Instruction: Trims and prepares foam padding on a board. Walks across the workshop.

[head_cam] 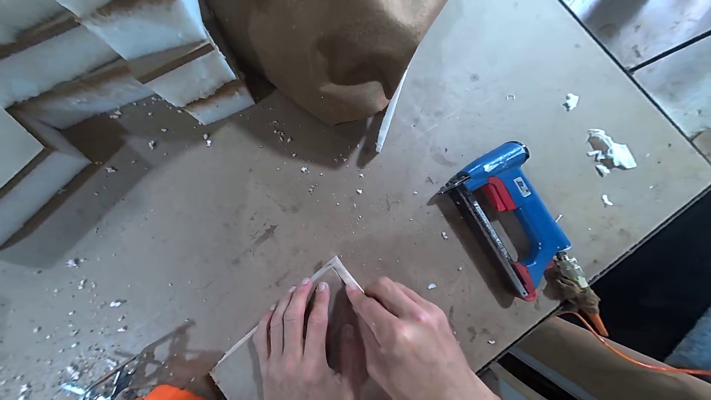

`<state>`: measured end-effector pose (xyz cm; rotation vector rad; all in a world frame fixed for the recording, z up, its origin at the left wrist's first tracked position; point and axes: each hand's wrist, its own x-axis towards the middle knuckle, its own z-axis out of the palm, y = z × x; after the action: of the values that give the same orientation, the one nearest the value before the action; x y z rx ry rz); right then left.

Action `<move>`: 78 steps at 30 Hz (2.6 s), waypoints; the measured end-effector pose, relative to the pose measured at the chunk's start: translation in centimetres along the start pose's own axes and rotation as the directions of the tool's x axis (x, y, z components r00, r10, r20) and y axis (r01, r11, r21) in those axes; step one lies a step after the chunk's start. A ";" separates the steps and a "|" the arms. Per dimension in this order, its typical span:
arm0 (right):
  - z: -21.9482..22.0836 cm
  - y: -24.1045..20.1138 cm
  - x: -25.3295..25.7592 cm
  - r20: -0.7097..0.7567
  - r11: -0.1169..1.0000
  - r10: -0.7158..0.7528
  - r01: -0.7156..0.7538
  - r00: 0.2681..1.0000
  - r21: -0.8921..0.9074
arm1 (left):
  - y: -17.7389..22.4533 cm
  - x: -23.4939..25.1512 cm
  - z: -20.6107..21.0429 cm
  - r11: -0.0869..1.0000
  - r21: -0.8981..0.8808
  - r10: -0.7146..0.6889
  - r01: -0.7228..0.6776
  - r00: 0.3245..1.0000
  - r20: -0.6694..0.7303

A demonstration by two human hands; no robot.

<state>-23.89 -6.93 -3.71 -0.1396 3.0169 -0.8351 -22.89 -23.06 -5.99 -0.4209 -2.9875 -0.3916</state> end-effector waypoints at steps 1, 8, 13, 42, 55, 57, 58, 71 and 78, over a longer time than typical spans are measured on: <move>-0.4 0.0 -0.4 -0.001 1.000 0.000 0.000 1.000 0.005 | -0.1 0.0 0.0 1.000 0.000 -0.002 0.002 1.000 0.007; -0.3 -0.2 0.3 0.038 1.000 0.004 -0.003 0.999 -0.020 | -0.1 0.1 -0.1 1.000 -0.013 -0.007 0.007 1.000 0.002; 0.3 -0.3 0.1 0.053 0.998 0.008 -0.005 0.999 -0.056 | -0.1 -0.2 0.0 1.000 -0.002 -0.016 0.016 1.000 0.008; -2.2 0.5 -3.2 0.089 1.000 0.028 -0.028 0.996 -0.008 | 0.4 0.3 -0.3 1.000 0.002 -0.025 0.025 0.999 0.031; -0.5 1.1 -3.3 0.074 0.999 0.029 -0.026 0.997 -0.037 | 0.4 0.2 -0.2 1.000 0.000 -0.030 0.030 0.999 0.026; -1.7 0.9 -4.2 0.077 0.999 0.034 -0.032 0.996 -0.025 | 0.4 0.2 -0.1 1.000 0.009 -0.025 0.025 1.000 0.017; -2.6 0.7 -4.7 0.089 0.999 0.038 -0.036 0.995 -0.025 | 0.3 0.3 -0.1 1.000 0.013 -0.025 0.025 1.000 0.014; -1.1 1.4 -5.6 0.074 0.998 0.025 -0.020 0.997 -0.064 | 0.6 0.1 -0.4 0.999 -0.008 -0.034 0.034 0.998 0.043; -2.0 1.4 -6.7 0.110 0.998 0.043 -0.038 0.993 -0.047 | 0.8 0.0 -0.8 0.999 0.009 -0.039 0.039 0.998 0.043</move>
<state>-17.43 -4.15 -2.83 -0.1204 2.9251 -0.7306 -22.56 -22.51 -4.99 -0.3756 -3.0419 -0.3783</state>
